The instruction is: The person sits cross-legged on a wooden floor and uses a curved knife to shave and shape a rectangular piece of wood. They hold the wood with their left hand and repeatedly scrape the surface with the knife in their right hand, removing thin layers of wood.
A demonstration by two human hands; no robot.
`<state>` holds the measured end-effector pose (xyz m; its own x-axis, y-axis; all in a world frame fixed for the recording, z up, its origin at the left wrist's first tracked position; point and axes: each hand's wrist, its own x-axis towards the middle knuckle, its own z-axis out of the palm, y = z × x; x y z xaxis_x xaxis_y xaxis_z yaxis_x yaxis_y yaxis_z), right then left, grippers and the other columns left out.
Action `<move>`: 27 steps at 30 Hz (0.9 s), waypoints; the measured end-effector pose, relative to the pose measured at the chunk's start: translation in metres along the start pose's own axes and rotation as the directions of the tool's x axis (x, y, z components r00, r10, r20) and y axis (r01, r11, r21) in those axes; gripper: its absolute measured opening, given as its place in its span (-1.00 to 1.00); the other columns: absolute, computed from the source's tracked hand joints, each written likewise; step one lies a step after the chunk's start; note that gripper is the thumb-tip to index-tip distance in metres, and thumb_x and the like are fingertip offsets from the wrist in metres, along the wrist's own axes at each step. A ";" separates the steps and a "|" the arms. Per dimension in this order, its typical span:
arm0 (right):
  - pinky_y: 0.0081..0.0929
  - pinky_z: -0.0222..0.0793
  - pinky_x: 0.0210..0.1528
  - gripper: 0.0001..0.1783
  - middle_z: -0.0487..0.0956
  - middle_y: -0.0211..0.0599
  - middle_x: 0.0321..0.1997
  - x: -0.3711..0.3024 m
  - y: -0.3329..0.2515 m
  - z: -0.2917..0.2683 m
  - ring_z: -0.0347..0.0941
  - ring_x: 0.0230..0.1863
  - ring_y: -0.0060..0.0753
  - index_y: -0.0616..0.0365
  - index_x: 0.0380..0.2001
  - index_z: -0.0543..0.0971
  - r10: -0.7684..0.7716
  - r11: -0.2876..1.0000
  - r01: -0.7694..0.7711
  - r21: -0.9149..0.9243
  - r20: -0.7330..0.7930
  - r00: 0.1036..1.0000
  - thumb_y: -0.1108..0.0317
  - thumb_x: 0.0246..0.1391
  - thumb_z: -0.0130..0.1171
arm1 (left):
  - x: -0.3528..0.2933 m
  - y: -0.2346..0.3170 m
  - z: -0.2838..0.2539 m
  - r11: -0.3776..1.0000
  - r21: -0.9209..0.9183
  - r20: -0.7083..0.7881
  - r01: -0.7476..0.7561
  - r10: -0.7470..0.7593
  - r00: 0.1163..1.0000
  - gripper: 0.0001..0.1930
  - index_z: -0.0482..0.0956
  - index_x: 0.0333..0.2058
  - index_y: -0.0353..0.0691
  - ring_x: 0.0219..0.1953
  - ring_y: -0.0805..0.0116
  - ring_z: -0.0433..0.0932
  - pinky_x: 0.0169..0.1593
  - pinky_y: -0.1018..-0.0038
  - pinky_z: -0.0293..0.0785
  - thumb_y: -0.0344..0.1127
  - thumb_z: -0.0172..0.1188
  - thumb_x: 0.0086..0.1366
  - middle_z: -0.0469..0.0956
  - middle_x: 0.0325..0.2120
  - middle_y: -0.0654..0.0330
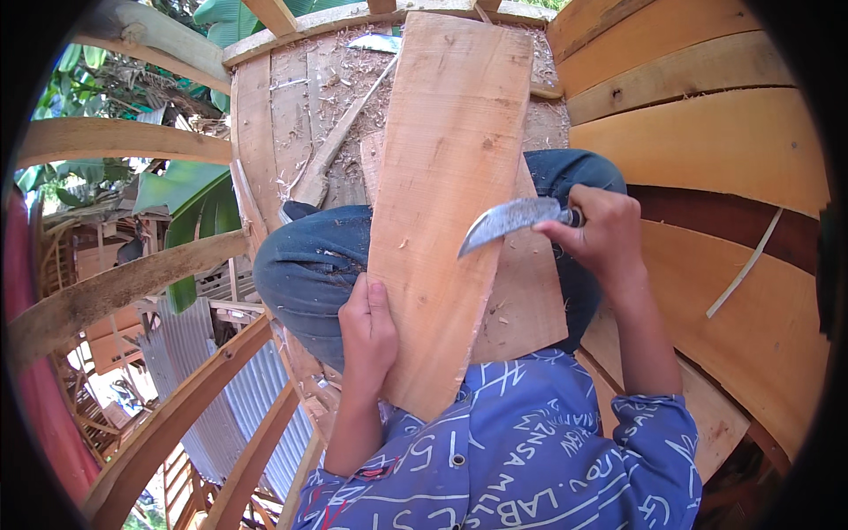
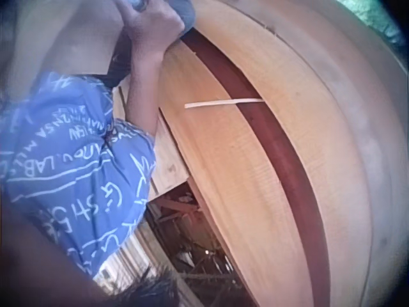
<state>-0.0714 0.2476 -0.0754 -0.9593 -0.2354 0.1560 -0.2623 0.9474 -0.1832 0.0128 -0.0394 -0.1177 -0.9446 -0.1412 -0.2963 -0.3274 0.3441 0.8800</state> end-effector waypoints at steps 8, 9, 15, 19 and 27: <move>-0.26 0.32 -0.61 -0.09 0.44 -0.19 -0.78 0.031 0.009 0.016 0.43 -0.70 -0.11 0.16 -0.78 0.50 0.147 0.982 -0.148 -0.120 -0.012 0.989 -0.64 -0.32 0.07 | 0.004 0.005 0.000 1.000 -0.004 -0.017 0.009 -0.009 1.000 -0.69 0.42 -0.31 -0.41 -0.49 0.22 0.49 -0.35 0.31 0.39 -0.24 -0.14 0.46 0.49 -0.54 -0.15; -0.27 0.33 -0.61 -0.08 0.44 -0.17 -0.78 0.033 0.010 0.016 0.45 -0.69 -0.11 0.17 -0.77 0.50 0.149 0.980 -0.150 -0.134 -0.016 0.989 -0.65 -0.33 0.07 | 0.005 0.006 -0.001 1.000 0.007 -0.013 0.006 -0.006 1.000 -0.69 0.42 -0.31 -0.41 -0.49 0.18 0.50 -0.35 0.30 0.39 -0.24 -0.15 0.46 0.49 -0.54 -0.17; -0.22 0.37 -0.53 -0.12 0.48 -0.09 -0.71 0.046 0.004 0.015 0.50 -0.57 -0.01 0.16 -0.68 0.57 0.244 0.963 -0.231 -0.136 0.087 0.966 -0.61 -0.36 0.14 | 0.004 0.004 -0.003 1.000 -0.008 -0.034 0.014 -0.015 0.999 -0.69 0.41 -0.31 -0.42 -0.50 0.04 0.51 -0.35 0.28 0.39 -0.24 -0.13 0.45 0.48 -0.53 -0.19; -0.17 0.38 -0.51 -0.10 0.48 -0.04 -0.71 0.047 0.009 0.022 0.49 -0.58 0.03 0.22 -0.70 0.54 0.312 0.945 -0.309 -0.105 0.016 0.950 -0.58 -0.22 0.07 | 0.004 0.000 -0.002 1.000 0.007 -0.024 -0.004 0.005 1.000 -0.69 0.41 -0.33 -0.41 -0.50 -0.10 0.50 -0.38 0.26 0.38 -0.24 -0.12 0.45 0.46 -0.55 -0.21; -0.18 0.17 -0.58 -0.17 0.29 -0.08 -0.80 0.056 0.057 -0.035 0.27 -0.70 -0.24 0.31 -0.79 0.39 0.608 0.777 -0.591 0.215 -0.018 0.793 -0.35 0.07 0.06 | -0.005 -0.009 -0.002 0.999 0.023 -0.022 -0.031 0.032 0.999 -0.66 0.43 -0.34 -0.39 -0.37 -0.22 0.56 -0.34 0.22 0.43 -0.16 -0.02 0.42 0.52 -0.50 -0.24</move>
<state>-0.1363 0.2956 -0.0431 -0.9189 0.3934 0.0294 0.3407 0.8291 -0.4433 0.0200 -0.0435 -0.1234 -0.9539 -0.1506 -0.2597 -0.2980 0.3696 0.8801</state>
